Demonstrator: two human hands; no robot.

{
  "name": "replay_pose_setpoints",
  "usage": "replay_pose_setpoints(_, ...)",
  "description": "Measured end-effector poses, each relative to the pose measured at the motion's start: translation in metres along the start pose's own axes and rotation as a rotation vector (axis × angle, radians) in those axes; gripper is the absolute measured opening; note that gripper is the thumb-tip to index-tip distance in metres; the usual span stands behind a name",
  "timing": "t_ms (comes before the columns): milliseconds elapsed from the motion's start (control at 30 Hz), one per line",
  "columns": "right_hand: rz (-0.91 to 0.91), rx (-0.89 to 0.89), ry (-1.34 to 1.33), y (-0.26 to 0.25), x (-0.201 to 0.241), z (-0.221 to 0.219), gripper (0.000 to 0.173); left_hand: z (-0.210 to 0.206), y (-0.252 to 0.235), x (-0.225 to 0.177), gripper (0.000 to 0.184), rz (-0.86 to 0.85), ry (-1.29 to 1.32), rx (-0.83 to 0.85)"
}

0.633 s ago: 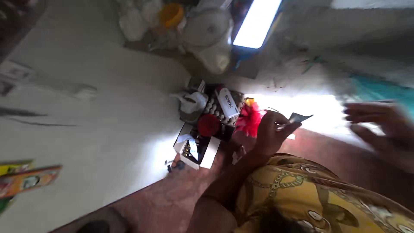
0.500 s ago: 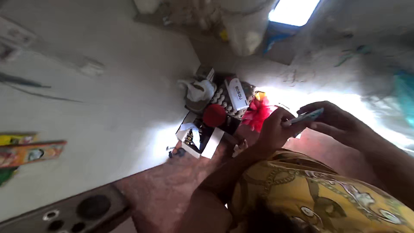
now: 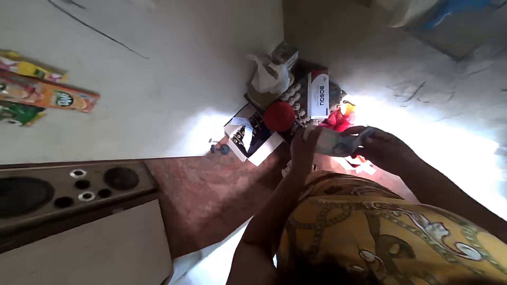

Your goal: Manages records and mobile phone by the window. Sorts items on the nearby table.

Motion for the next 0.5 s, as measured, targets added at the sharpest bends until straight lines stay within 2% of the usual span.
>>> replay_pose_setpoints(100, -0.055, 0.067, 0.198, -0.003, -0.016, -0.002, 0.034, 0.009, 0.003, 0.006, 0.035, -0.020, -0.096, -0.062)
replay_pose_setpoints(200, -0.084, -0.022, 0.330, -0.003, -0.029, 0.006, 0.038, 0.010, 0.007, 0.012, 0.035, -0.045, -0.120, -0.090)
replay_pose_setpoints(233, -0.102, -0.076, 0.335, -0.003, -0.031, 0.009, 0.035, 0.010, 0.009, 0.012, 0.035, -0.048, -0.126, -0.098)
replay_pose_setpoints(300, -0.114, -0.105, 0.346, -0.002, -0.032, 0.009, 0.015, 0.011, 0.012, 0.014, 0.031, -0.078, -0.103, -0.119)
replay_pose_setpoints(367, -0.099, -0.090, 0.365, -0.002, -0.034, 0.004, 0.014, 0.010, 0.015, 0.015, 0.027, -0.097, -0.023, -0.138)
replay_pose_setpoints(400, -0.079, -0.086, 0.382, -0.001, -0.035, 0.002, 0.016, 0.008, 0.017, 0.018, 0.030, -0.090, 0.009, -0.130)
replay_pose_setpoints(500, -0.044, -0.105, 0.463, 0.003, -0.033, 0.000, 0.014, -0.009, 0.027, 0.037, 0.068, 0.031, -0.010, -0.001)
Point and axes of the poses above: each hand's wrist, its own y-axis away from the middle knuckle, its own z-axis out of the back of the hand, x = y × z, the point moved 10 cm from there along -y, towards the middle knuckle, and after that the axes turned 4 degrees about y, right-handed, at the moved point
